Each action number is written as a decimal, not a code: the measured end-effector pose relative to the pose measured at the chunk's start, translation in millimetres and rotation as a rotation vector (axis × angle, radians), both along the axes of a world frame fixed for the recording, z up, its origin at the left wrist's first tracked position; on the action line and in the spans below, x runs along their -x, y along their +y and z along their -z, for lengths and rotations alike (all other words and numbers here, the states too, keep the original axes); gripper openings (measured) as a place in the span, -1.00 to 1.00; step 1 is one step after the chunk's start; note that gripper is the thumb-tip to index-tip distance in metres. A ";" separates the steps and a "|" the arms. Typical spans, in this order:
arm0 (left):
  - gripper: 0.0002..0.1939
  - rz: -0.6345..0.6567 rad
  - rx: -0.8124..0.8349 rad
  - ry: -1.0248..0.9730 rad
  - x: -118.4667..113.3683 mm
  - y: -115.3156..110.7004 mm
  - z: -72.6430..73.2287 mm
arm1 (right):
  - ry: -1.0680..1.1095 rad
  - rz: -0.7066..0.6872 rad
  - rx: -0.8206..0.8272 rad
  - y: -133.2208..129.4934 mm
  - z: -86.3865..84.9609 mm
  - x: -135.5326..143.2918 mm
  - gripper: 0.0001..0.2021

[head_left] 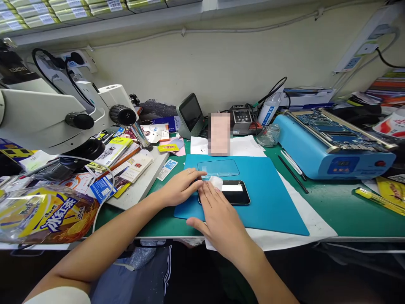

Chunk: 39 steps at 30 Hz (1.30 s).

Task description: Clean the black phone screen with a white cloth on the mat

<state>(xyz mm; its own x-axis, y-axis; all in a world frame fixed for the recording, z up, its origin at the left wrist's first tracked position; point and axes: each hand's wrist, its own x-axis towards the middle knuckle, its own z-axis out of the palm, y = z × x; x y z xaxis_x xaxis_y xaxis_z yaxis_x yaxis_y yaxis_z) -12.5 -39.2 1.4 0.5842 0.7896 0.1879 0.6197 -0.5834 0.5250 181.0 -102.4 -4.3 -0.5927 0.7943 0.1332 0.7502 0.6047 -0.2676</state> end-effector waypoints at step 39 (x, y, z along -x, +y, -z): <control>-0.48 -0.034 0.081 -0.091 0.2 -1.5 0.7 | -0.015 0.060 -0.136 -9.2 11.0 4.0 -0.13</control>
<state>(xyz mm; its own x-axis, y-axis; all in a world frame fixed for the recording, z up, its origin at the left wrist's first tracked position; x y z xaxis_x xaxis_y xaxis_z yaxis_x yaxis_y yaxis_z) -12.8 -40.7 0.8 0.5403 0.8234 0.1734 0.5862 -0.5162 0.6244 177.0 -111.6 -15.2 -0.5472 0.8038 0.2335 0.7894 0.5883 -0.1753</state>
